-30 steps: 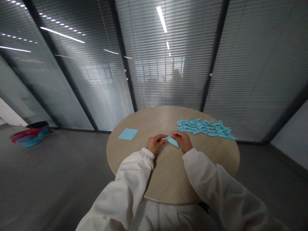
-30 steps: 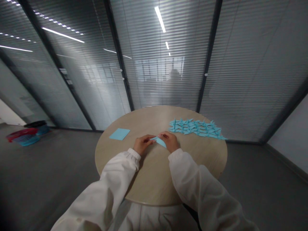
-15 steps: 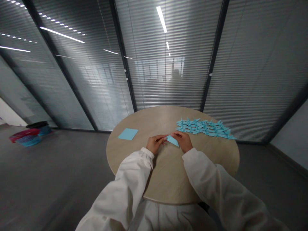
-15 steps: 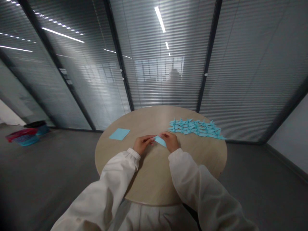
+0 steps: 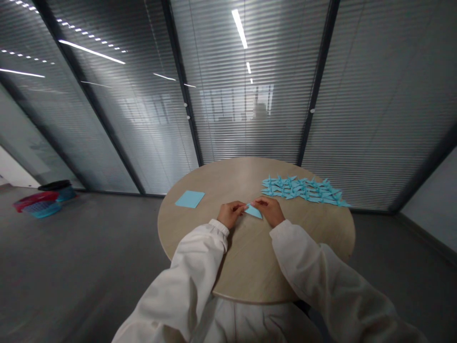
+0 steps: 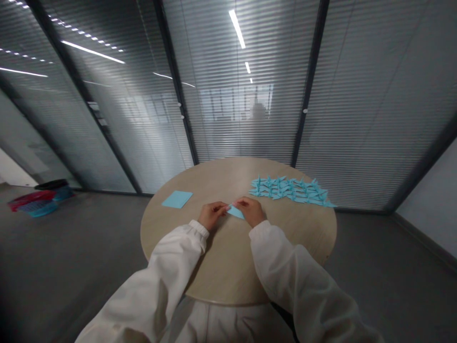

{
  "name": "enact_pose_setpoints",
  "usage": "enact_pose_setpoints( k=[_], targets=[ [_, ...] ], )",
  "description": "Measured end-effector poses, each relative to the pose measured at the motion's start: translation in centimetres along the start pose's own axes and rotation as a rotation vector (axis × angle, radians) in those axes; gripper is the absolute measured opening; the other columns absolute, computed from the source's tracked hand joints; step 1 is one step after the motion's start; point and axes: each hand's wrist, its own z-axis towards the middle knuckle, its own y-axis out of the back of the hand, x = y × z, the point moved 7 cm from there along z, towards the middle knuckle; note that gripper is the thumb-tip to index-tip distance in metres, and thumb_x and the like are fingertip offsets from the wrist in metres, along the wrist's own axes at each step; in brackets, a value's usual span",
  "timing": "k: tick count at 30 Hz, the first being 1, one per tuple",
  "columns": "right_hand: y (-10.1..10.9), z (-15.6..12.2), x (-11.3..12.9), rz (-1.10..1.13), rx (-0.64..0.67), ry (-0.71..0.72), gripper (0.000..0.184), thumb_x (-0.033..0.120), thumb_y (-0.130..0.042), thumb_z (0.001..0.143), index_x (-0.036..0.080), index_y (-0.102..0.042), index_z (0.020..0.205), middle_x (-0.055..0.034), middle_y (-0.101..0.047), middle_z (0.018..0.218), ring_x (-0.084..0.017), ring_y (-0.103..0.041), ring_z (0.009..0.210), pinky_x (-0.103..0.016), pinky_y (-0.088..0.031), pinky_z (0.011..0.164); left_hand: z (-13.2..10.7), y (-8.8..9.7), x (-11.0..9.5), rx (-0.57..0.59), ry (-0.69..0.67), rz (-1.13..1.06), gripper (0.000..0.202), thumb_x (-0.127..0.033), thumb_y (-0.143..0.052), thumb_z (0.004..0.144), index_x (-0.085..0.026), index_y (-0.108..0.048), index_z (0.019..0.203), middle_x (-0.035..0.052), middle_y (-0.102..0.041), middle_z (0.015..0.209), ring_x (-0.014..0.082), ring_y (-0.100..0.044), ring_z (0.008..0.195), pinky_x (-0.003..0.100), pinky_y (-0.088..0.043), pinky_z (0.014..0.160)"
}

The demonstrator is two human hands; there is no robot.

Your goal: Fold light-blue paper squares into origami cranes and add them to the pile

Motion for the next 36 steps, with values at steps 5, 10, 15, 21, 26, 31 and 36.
enact_pose_setpoints(
  k=[5, 10, 15, 21, 26, 31, 36],
  targets=[
    [-0.9, -0.3, -0.3, -0.043, 0.095, 0.013, 0.022, 0.040, -0.063, 0.072, 0.019, -0.070, 0.072, -0.0019, -0.068, 0.069, -0.016, -0.061, 0.064, -0.026, -0.046, 0.062, 0.1, -0.9, 0.6, 0.108, -0.007, 0.103, 0.037, -0.048, -0.061, 0.072, -0.013, -0.070, 0.080, 0.0015, -0.065, 0.061, 0.0120, -0.057, 0.054, 0.021, -0.044, 0.055],
    [-0.9, -0.2, -0.2, -0.104, 0.084, 0.072, 0.018, 0.036, -0.065, 0.072, 0.019, -0.071, 0.073, -0.0041, -0.068, 0.076, -0.016, -0.061, 0.072, -0.027, -0.047, 0.066, 0.0, -1.2, 1.1, 0.170, 0.028, 0.099, 0.038, -0.049, -0.060, 0.072, -0.012, -0.070, 0.073, 0.0041, -0.068, 0.065, 0.0126, -0.059, 0.056, 0.022, -0.044, 0.055],
    [-0.7, -0.1, -0.8, -0.083, 0.079, 0.001, 0.018, 0.036, -0.064, 0.072, 0.019, -0.070, 0.075, -0.0037, -0.069, 0.073, -0.016, -0.061, 0.069, -0.028, -0.047, 0.065, -0.1, -1.4, 1.4, 0.181, 0.087, 0.006, 0.040, -0.051, -0.063, 0.068, -0.012, -0.069, 0.075, 0.0040, -0.068, 0.066, 0.0122, -0.058, 0.054, 0.022, -0.045, 0.054],
    [-1.0, -0.4, 0.7, -0.128, 0.117, 0.092, 0.016, 0.033, -0.063, 0.073, 0.020, -0.071, 0.071, -0.0036, -0.068, 0.073, -0.016, -0.061, 0.069, -0.027, -0.046, 0.065, -0.3, -1.7, 1.3, 0.222, 0.122, -0.039, 0.042, -0.053, -0.065, 0.065, -0.013, -0.070, 0.075, 0.0046, -0.069, 0.066, 0.0130, -0.059, 0.053, 0.022, -0.046, 0.053],
    [-1.3, -0.4, -0.2, -0.067, 0.137, 0.032, 0.018, 0.036, -0.063, 0.073, 0.020, -0.071, 0.074, -0.0027, -0.069, 0.072, -0.016, -0.062, 0.067, -0.026, -0.047, 0.062, -0.3, -1.5, 0.9, 0.218, 0.107, -0.010, 0.042, -0.054, -0.064, 0.066, -0.012, -0.069, 0.071, 0.0042, -0.069, 0.063, 0.0124, -0.058, 0.052, 0.021, -0.043, 0.051],
    [-1.2, -0.4, 0.2, -0.163, 0.138, 0.110, 0.015, 0.032, -0.062, 0.075, 0.019, -0.070, 0.073, -0.0028, -0.067, 0.072, -0.015, -0.060, 0.068, -0.026, -0.046, 0.064, -0.3, -1.8, 0.8, 0.257, 0.108, -0.041, 0.041, -0.053, -0.065, 0.065, -0.012, -0.068, 0.072, 0.0041, -0.069, 0.063, 0.0126, -0.059, 0.052, 0.021, -0.044, 0.052],
    [-1.1, -0.6, 0.9, -0.217, 0.101, 0.161, 0.015, 0.031, -0.060, 0.077, 0.020, -0.069, 0.073, -0.0031, -0.067, 0.074, -0.015, -0.060, 0.071, -0.026, -0.045, 0.068, -0.7, -2.1, 0.4, 0.296, 0.134, -0.026, 0.037, -0.051, -0.065, 0.065, -0.014, -0.068, 0.068, 0.0034, -0.069, 0.063, 0.0123, -0.059, 0.051, 0.021, -0.045, 0.051]
  ],
)
